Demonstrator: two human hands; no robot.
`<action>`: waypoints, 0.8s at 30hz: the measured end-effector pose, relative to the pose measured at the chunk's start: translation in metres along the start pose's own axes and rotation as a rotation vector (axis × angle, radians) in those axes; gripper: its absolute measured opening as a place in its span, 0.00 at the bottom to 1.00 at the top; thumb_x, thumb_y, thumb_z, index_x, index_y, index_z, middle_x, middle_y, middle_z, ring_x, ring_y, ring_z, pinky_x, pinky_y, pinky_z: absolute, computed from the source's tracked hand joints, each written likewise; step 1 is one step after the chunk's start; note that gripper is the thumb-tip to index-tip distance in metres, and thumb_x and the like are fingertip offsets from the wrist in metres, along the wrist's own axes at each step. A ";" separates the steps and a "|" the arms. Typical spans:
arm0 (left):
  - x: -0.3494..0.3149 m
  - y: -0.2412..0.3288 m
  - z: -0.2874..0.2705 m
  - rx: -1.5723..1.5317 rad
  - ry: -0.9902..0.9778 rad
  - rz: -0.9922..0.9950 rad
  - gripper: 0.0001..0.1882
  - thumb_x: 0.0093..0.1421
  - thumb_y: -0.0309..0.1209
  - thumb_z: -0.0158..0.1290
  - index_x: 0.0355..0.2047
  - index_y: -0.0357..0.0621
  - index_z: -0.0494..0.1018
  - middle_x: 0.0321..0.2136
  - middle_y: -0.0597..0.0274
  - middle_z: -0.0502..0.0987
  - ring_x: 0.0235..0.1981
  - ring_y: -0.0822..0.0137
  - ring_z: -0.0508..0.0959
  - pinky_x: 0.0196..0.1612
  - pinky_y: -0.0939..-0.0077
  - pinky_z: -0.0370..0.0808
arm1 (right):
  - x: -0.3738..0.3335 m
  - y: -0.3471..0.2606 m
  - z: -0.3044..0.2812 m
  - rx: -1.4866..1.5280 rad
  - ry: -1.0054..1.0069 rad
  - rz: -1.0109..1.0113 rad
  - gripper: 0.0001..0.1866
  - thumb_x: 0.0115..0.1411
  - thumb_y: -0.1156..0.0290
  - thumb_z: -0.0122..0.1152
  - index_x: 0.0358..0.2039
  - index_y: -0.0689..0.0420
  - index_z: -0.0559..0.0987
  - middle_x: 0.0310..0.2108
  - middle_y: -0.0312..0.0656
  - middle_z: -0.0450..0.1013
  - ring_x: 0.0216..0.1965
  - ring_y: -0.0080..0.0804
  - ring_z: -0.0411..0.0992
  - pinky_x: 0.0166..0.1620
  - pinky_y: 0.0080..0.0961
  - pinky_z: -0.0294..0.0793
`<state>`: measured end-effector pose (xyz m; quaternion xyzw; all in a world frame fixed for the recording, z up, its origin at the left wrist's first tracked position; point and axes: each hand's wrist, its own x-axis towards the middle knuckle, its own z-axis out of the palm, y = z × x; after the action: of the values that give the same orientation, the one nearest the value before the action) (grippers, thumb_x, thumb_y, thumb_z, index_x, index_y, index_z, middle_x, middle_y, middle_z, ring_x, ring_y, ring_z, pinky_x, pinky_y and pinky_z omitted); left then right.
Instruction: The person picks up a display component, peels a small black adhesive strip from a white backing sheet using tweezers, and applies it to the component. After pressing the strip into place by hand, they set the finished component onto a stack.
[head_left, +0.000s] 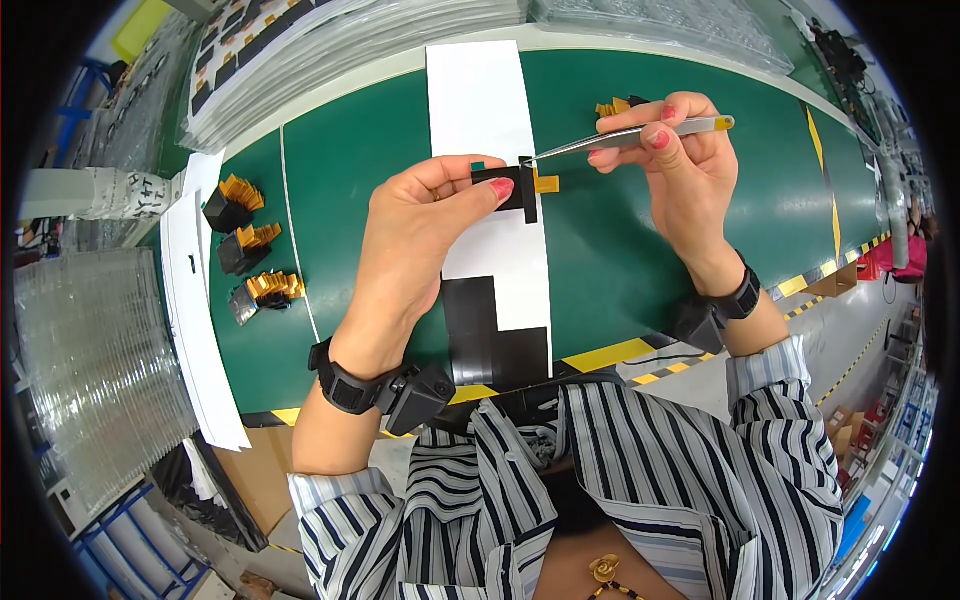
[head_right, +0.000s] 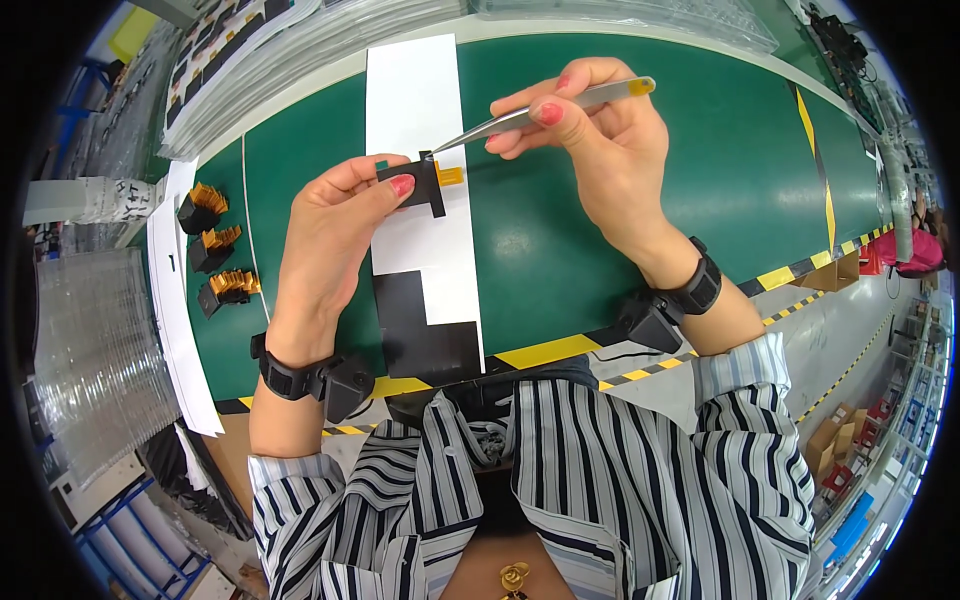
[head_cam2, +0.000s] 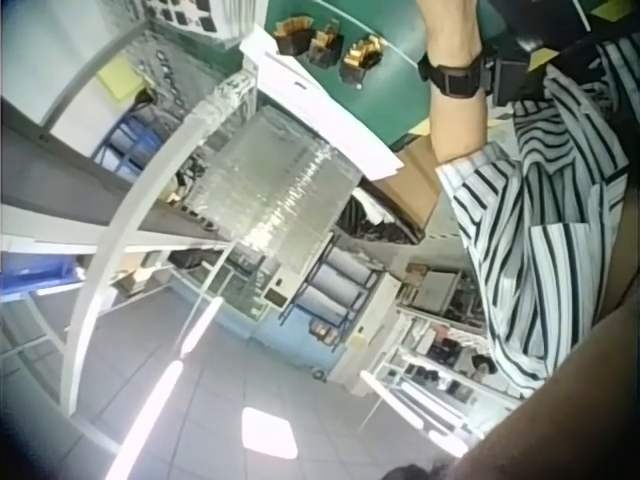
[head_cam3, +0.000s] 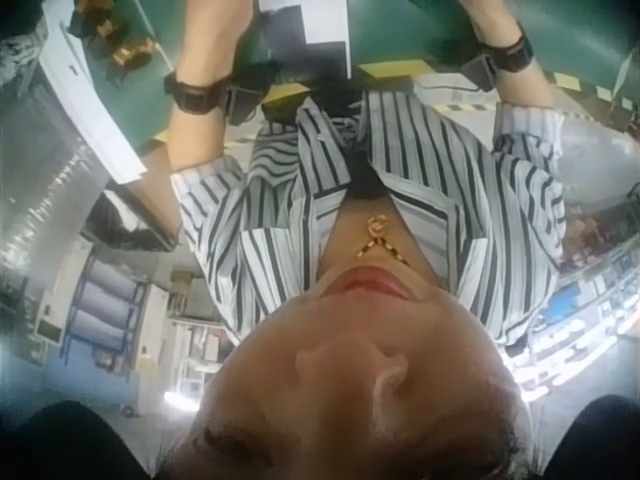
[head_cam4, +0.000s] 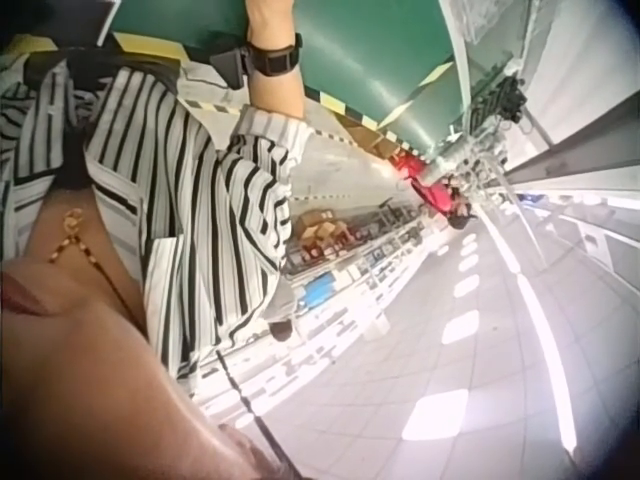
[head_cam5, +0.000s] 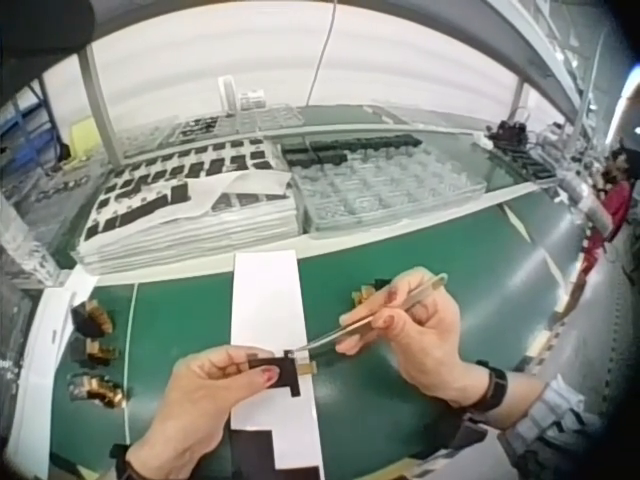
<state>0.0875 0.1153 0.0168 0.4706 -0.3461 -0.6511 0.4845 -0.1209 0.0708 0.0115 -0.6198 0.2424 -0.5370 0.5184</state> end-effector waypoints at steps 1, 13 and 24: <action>0.000 0.001 0.000 0.001 -0.002 0.004 0.10 0.49 0.20 0.52 0.34 0.33 0.73 0.25 0.66 0.74 0.25 0.81 0.71 0.30 0.90 0.67 | 0.000 0.000 0.003 -0.005 0.028 0.006 0.07 0.59 0.72 0.45 0.36 0.58 0.61 0.35 0.56 0.69 0.28 0.40 0.73 0.34 0.32 0.75; 0.001 -0.008 0.006 -0.444 -0.023 -0.102 0.05 0.52 0.20 0.50 0.28 0.41 0.66 0.25 0.62 0.72 0.29 0.71 0.74 0.40 0.72 0.73 | -0.019 -0.010 0.034 -0.610 -0.055 -0.185 0.07 0.56 0.77 0.49 0.37 0.62 0.71 0.27 0.37 0.65 0.18 0.16 0.59 0.22 0.13 0.58; -0.001 -0.015 0.013 -0.391 -0.131 -0.004 0.05 0.53 0.18 0.48 0.26 0.41 0.64 0.25 0.62 0.72 0.32 0.71 0.74 0.45 0.66 0.73 | -0.019 -0.002 0.039 -0.572 0.070 -0.010 0.05 0.51 0.79 0.56 0.31 0.64 0.75 0.24 0.33 0.66 0.18 0.11 0.57 0.19 0.11 0.52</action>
<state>0.0706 0.1203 0.0072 0.3249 -0.2430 -0.7360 0.5419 -0.0913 0.1029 0.0104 -0.7230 0.3987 -0.4706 0.3113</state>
